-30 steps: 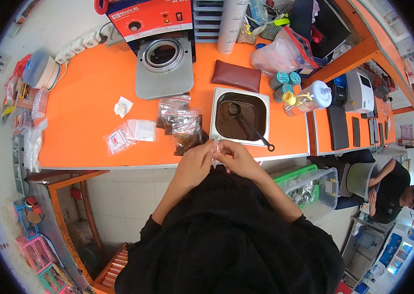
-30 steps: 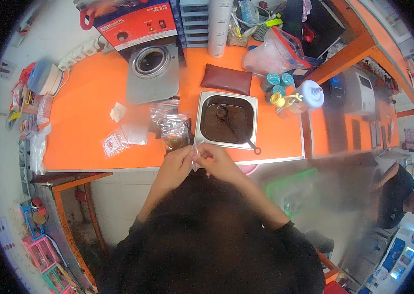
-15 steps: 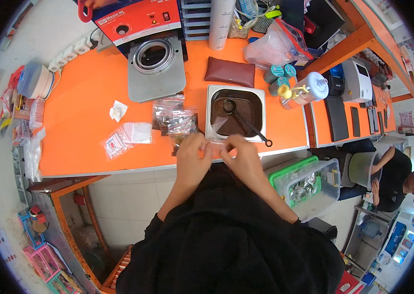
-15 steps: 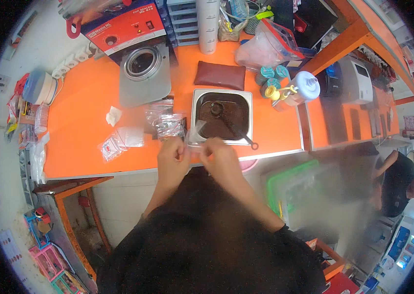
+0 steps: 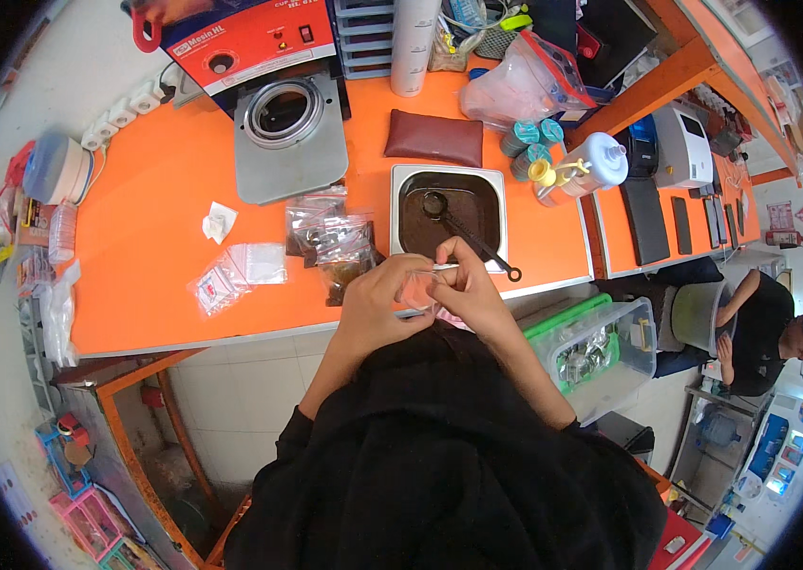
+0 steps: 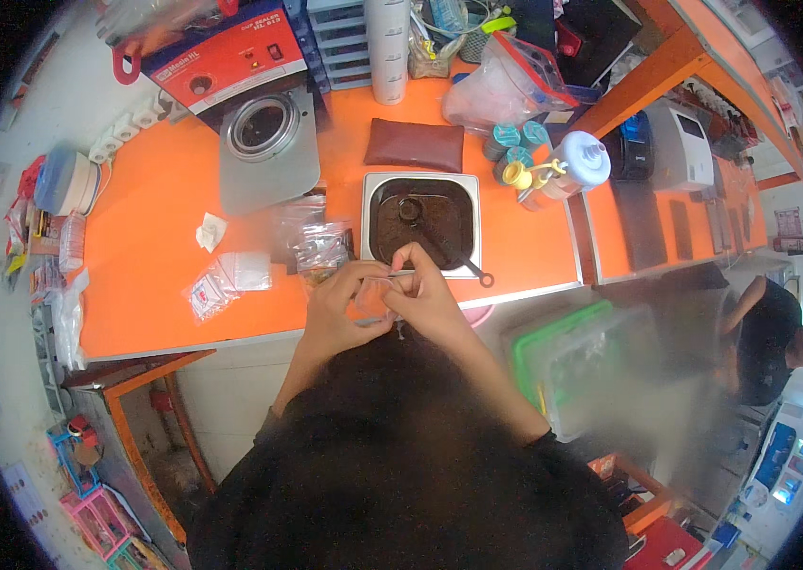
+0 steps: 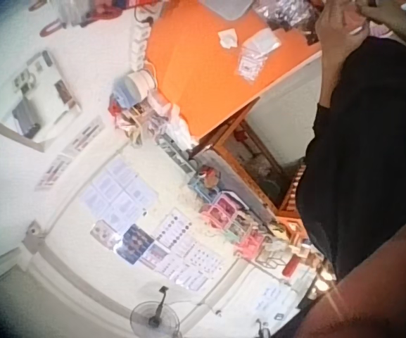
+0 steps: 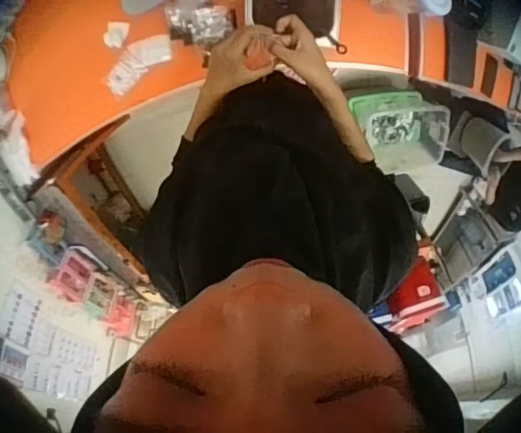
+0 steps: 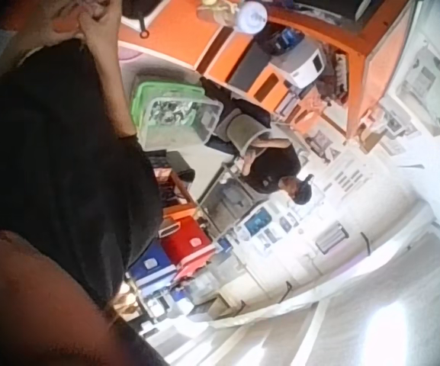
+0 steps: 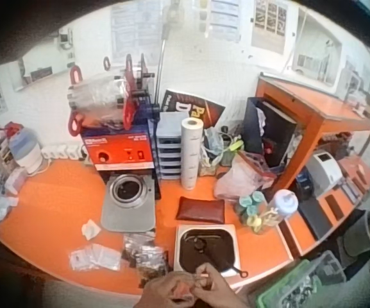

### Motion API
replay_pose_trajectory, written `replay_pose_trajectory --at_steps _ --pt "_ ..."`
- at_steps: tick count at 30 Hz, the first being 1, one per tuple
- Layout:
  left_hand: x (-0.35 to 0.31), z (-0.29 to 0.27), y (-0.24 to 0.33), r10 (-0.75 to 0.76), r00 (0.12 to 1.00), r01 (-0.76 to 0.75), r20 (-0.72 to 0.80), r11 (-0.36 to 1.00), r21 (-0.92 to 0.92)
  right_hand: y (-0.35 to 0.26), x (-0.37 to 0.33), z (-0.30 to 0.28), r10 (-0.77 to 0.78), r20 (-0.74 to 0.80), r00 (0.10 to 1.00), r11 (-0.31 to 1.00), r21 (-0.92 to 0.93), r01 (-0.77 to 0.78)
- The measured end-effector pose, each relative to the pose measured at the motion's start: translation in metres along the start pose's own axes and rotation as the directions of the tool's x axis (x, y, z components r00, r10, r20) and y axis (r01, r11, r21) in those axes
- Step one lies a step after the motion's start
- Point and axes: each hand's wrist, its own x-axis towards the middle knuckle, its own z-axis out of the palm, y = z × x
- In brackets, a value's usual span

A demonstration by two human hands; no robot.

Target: Portioning and packaging chocolate sauce from a container into small plastic zip bags using a spoon.

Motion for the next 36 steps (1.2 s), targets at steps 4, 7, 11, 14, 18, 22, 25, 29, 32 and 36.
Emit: replay_pose_trajectory --at_steps 4,7,11,14,18,22,25,29,32,36 --pt "-0.009 -0.006 -0.007 -0.139 0.990 0.139 0.024 0.990 0.028 0.001 0.004 -0.022 -0.181 -0.137 0.974 0.921 -0.371 0.119" --pt "-0.019 -0.007 -0.016 -0.238 0.970 0.235 -0.047 0.970 -0.055 0.017 0.008 -0.056 -0.541 -0.168 0.824 0.344 -0.938 0.035" --pt "-0.026 -0.007 -0.017 -0.390 0.920 0.380 -0.035 0.912 -0.154 0.029 0.010 -0.071 -0.543 -0.135 0.829 -0.098 -0.970 -0.222" --pt "-0.031 -0.007 -0.023 -0.372 0.924 0.348 -0.089 0.914 -0.210 0.016 0.010 -0.071 -0.549 -0.113 0.828 -0.126 -0.968 -0.215" --pt "-0.033 -0.012 -0.028 -0.398 0.910 0.377 -0.114 0.910 -0.169 0.012 0.008 -0.079 -0.517 0.073 0.853 -0.251 -0.965 -0.070" --pt "-0.034 -0.010 -0.036 -0.356 0.909 0.325 -0.218 0.931 -0.164 0.015 0.006 -0.082 -0.378 0.063 0.924 0.019 -0.997 0.076" --pt "-0.028 -0.021 -0.027 -0.315 0.920 0.326 -0.231 0.945 0.009 0.019 -0.003 -0.087 -0.249 -0.146 0.957 0.403 -0.915 -0.035" --pt "-0.015 -0.027 -0.022 -0.273 0.932 0.307 -0.237 0.944 0.121 0.049 -0.014 -0.115 -0.036 -0.306 0.951 0.787 -0.595 -0.161" --pt "-0.003 -0.028 -0.025 -0.191 0.947 0.243 -0.257 0.951 0.192 0.056 -0.024 -0.112 0.013 -0.356 0.934 0.931 -0.336 -0.141" --pt "0.014 -0.027 -0.030 -0.161 0.958 0.213 -0.238 0.955 0.209 0.060 -0.031 -0.112 -0.084 -0.428 0.900 0.942 -0.328 -0.068"
